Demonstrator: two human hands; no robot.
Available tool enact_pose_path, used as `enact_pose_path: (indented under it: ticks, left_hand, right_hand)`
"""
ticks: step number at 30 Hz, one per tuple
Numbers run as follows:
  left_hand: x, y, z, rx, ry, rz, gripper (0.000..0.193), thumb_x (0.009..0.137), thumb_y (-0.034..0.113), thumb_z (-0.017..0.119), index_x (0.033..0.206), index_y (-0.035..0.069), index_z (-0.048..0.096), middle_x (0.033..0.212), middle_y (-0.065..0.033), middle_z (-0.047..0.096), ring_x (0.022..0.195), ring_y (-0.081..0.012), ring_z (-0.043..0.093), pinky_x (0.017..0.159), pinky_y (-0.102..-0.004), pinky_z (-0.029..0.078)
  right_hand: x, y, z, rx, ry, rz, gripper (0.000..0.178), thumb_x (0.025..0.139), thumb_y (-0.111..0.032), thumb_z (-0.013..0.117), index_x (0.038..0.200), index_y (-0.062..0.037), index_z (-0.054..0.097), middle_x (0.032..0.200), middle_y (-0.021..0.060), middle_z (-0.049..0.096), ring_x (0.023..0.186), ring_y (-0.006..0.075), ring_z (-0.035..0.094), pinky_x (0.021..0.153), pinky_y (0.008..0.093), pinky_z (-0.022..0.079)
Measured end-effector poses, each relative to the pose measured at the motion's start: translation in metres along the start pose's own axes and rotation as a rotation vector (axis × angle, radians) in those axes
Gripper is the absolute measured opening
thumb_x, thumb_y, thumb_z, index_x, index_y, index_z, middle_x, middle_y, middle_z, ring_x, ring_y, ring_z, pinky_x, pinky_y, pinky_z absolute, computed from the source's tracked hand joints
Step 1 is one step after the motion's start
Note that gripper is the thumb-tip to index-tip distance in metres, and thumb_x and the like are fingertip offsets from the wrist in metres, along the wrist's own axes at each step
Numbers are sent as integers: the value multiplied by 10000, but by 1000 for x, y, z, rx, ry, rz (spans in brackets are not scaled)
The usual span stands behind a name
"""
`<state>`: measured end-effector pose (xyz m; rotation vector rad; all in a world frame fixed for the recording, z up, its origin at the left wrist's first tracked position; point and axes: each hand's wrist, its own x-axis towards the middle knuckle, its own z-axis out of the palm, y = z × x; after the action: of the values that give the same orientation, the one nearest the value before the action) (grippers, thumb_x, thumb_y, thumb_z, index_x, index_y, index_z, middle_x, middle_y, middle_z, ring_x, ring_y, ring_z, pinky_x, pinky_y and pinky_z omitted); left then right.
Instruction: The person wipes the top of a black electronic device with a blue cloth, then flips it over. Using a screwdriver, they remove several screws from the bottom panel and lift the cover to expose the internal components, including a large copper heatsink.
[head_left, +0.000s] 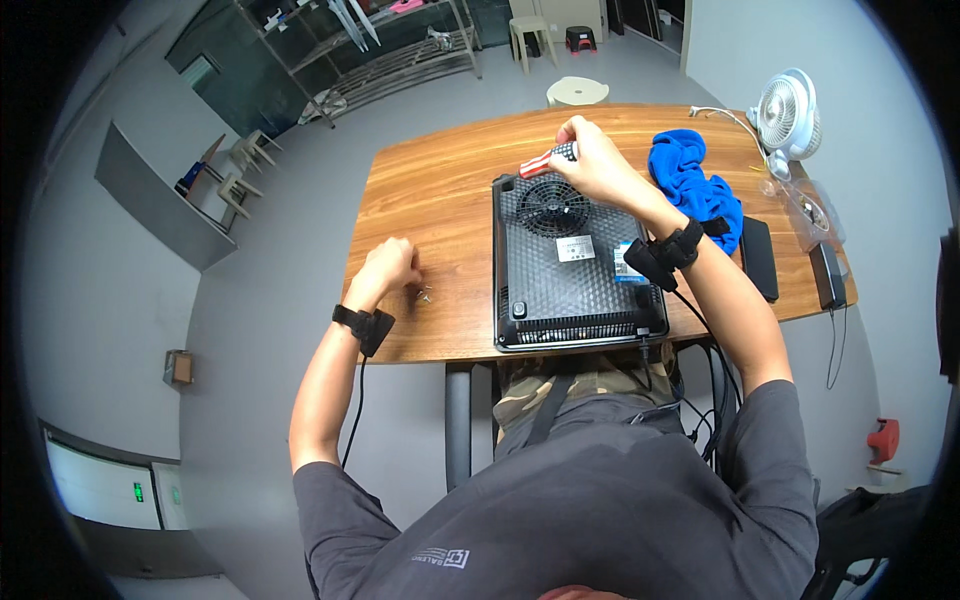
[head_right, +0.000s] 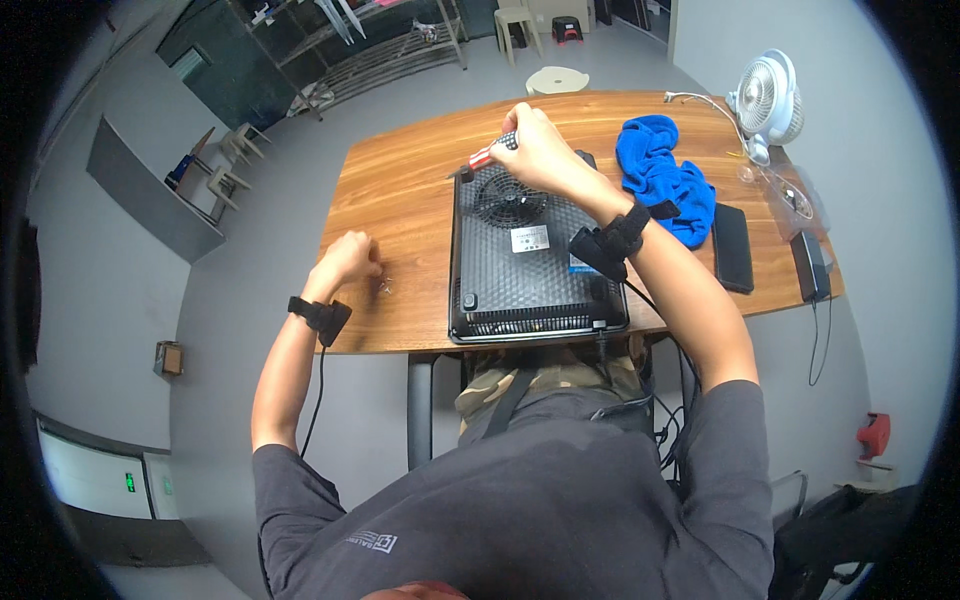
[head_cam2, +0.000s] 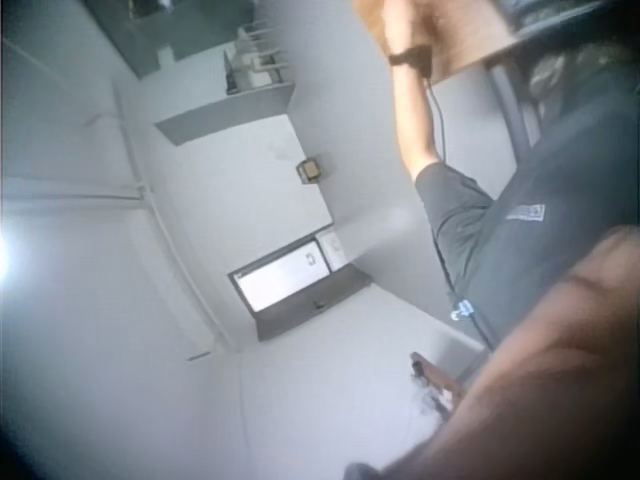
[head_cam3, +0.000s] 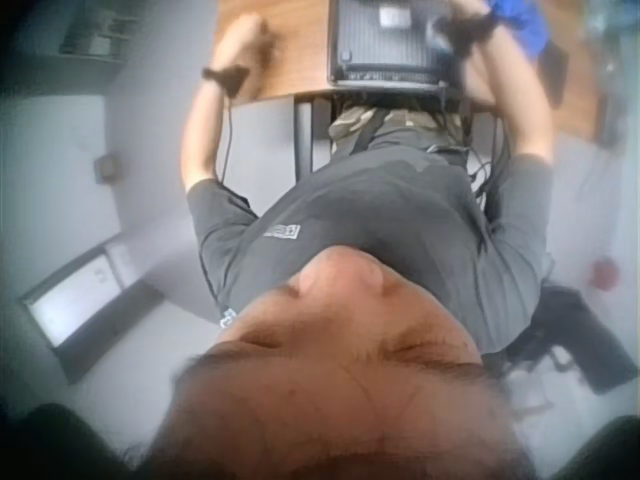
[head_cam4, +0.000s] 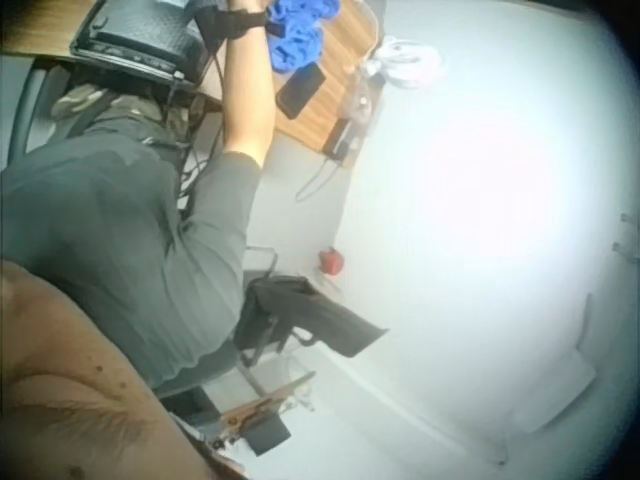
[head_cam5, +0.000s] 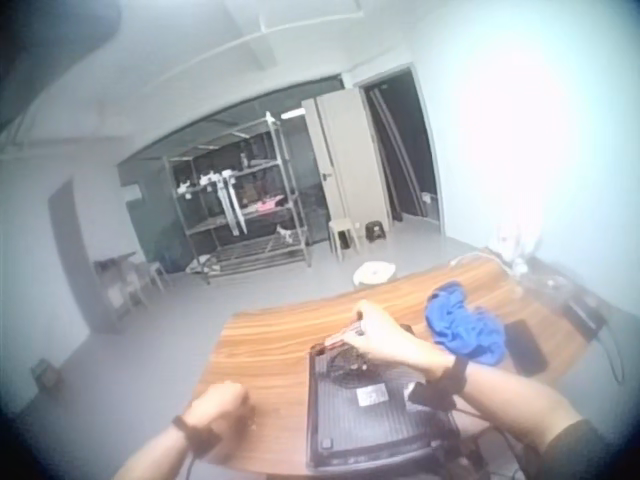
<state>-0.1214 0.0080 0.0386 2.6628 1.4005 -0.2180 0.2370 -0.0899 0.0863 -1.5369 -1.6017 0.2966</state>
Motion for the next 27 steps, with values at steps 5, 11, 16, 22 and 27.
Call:
enact_pose_path:
  ticks: [5, 11, 16, 22, 27]
  left_hand:
    - [20, 90, -39, -598, 146, 151, 351, 988, 235, 659, 1180, -59, 667, 1044, -172, 752, 893, -212, 743, 794, -340, 588]
    - [35, 173, -30, -1192, 22, 240, 429, 1070, 272, 561, 1378, -25, 526, 1218, -151, 678, 1028, -197, 712, 835, -307, 575]
    - [46, 213, -18, -1324, 0, 267, 442, 1092, 325, 515, 1320, -53, 547, 1213, -136, 669, 1043, -206, 706, 905, -309, 574]
    - [45, 245, 4, -1186, 11, 350, 371, 1068, 289, 584, 1219, -49, 614, 1030, -106, 705, 877, -148, 698, 777, -283, 588]
    - [33, 280, 12, -1080, -64, 448, 367, 1077, 261, 558, 1282, -32, 640, 998, -94, 728, 852, -137, 705, 747, -287, 584]
  right_hand:
    - [-6, 15, 10, 3, 116, 75, 405, 858, -261, 744, 1096, 43, 624, 1116, 279, 610, 1058, 404, 628, 939, 453, 518]
    - [-33, 3, 8, 75, 175, 99, 417, 879, -273, 732, 1121, 45, 613, 1096, 270, 588, 1031, 396, 612, 936, 451, 515]
    - [-69, 23, 2, 129, 197, 131, 411, 899, -251, 734, 1155, 28, 573, 1130, 235, 551, 1030, 339, 598, 899, 421, 522]
    - [-117, 40, -10, 120, 129, 190, 529, 864, -319, 754, 1171, 52, 537, 1132, 271, 536, 1088, 362, 557, 958, 440, 494]
    - [-150, 73, -20, 76, 211, 158, 451, 936, -240, 684, 1233, 61, 526, 1217, 305, 545, 1138, 411, 575, 982, 457, 493]
